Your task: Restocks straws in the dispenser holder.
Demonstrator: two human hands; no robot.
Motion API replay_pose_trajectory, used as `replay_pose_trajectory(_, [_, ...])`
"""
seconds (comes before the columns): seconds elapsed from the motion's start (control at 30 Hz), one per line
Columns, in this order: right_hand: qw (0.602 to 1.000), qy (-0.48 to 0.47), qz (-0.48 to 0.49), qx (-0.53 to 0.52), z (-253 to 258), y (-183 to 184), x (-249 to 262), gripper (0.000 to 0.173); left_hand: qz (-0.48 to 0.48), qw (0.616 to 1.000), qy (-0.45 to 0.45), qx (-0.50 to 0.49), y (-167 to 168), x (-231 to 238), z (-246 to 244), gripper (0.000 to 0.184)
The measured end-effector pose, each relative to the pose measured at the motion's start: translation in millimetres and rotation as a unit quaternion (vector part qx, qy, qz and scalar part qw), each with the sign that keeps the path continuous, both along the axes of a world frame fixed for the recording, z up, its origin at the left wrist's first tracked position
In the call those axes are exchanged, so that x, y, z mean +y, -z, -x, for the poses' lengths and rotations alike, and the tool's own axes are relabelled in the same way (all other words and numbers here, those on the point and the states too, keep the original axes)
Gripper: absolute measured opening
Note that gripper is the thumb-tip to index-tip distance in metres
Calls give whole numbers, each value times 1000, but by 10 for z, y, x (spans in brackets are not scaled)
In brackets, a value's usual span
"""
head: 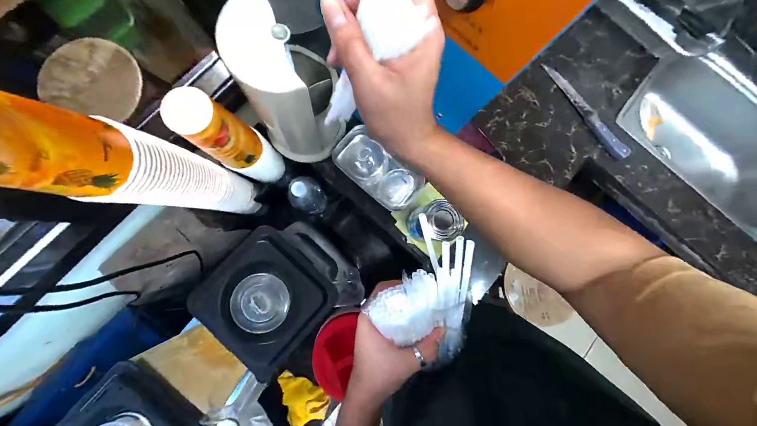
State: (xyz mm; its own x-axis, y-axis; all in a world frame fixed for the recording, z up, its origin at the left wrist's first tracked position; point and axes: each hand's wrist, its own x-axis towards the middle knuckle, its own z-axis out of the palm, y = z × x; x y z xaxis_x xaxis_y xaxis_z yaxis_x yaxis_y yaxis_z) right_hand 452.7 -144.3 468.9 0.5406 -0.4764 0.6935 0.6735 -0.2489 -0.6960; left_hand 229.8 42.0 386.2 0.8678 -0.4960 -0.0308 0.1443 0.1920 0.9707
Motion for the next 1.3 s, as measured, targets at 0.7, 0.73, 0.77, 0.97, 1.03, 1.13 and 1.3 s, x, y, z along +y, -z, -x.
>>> replay_pose_trajectory(0.7, [984,-41,-42,170,-424,774,120,27,66,998,-6,16,159,49,-63,65])
replay_pose_trajectory(0.73, [976,-46,-30,211,-379,760,105,34,66,998,-6,15,165,53,-61,65])
replay_pose_trajectory(0.77, [965,-42,-14,257,-327,738,74,46,67,998,-5,14,172,55,-56,66])
replay_pose_trajectory(0.97, [893,-33,63,444,-10,630,-132,108,63,998,-8,24,165,15,37,68])
replay_pose_trajectory(1.03, [889,-46,36,454,124,631,-162,90,52,998,-12,20,133,-5,67,68])
replay_pose_trajectory(1.13, [867,-85,-100,481,185,830,-168,57,38,999,-25,10,130,-2,136,67])
replay_pose_trajectory(1.3, [814,-115,-256,509,55,832,-83,55,30,998,-52,17,144,71,277,68])
